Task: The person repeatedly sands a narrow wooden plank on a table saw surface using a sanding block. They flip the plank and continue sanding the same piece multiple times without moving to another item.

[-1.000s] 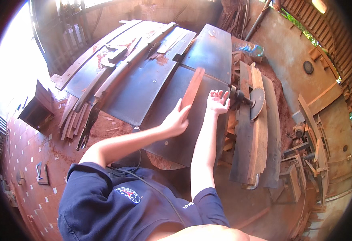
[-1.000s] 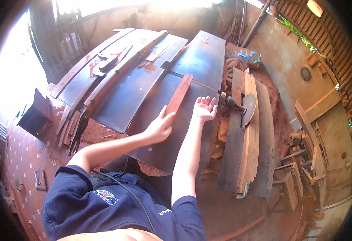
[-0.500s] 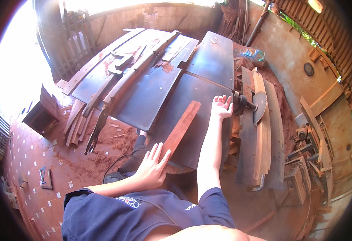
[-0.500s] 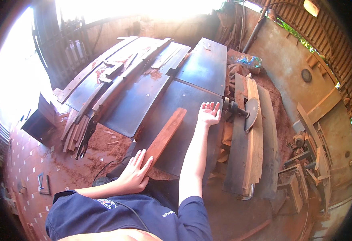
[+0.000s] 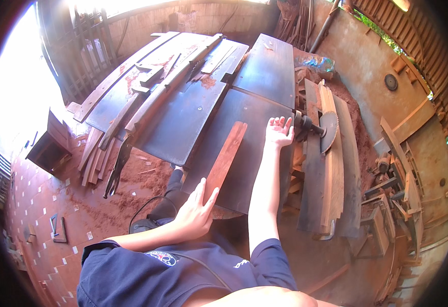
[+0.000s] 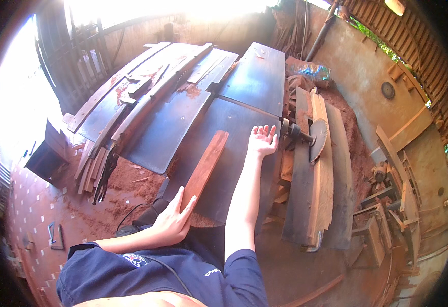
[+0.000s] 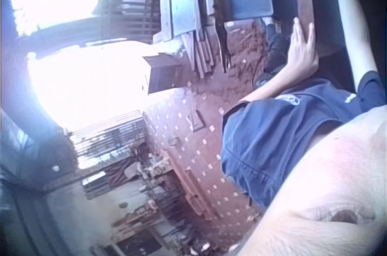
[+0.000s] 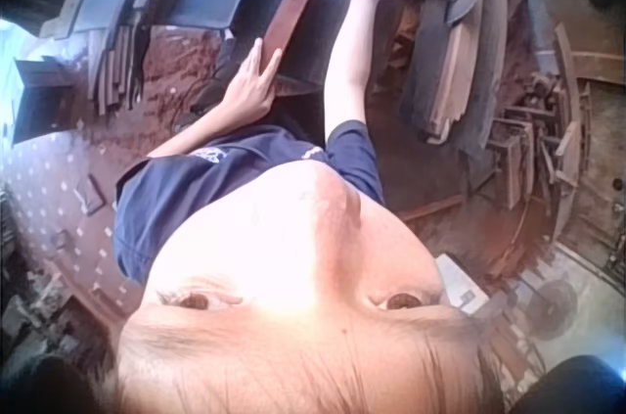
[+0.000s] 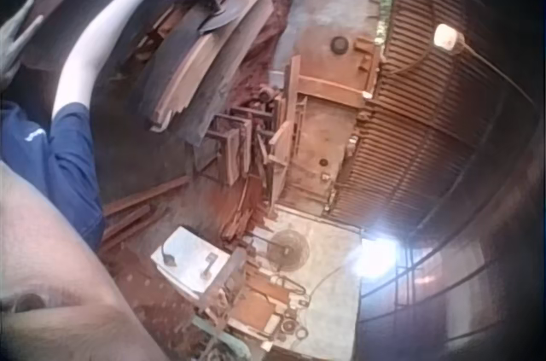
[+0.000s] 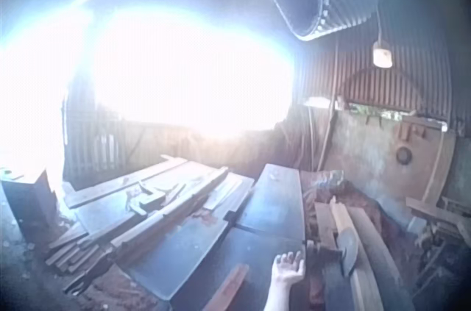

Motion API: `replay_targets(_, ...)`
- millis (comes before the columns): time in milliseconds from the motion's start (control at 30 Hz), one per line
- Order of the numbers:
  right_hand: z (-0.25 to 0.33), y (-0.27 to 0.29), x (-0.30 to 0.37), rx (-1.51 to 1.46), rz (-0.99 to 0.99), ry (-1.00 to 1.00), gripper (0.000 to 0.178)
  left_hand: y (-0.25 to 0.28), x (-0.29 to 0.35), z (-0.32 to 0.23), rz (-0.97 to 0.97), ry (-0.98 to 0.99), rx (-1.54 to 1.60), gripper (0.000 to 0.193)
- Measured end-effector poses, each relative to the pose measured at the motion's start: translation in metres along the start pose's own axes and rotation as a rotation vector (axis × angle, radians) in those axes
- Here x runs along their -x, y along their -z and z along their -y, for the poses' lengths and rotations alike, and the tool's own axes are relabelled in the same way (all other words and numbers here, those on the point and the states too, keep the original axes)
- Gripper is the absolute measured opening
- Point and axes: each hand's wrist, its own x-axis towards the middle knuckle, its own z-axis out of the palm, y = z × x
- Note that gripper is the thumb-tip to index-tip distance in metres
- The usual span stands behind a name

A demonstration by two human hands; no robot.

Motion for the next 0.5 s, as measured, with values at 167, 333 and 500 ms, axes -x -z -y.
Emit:
replay_targets(167, -0.001, 0.001, 0.0, 0.007, 0.009, -0.002, 0.034, -0.001, 0.0, 0.001, -0.022, -0.018, 0.02, 0.072)
replay_targets(333, 0.001, 0.003, -0.002, 0.014, 0.014, 0.0, 0.034, -0.003, -0.008, 0.006, -0.007, -0.032, 0.03, 0.072)
replay_targets(500, 0.001, 0.003, -0.002, 0.004, 0.007, 0.0, 0.035, -0.008, -0.022, 0.011, -0.034, -0.05, 0.08, 0.072)
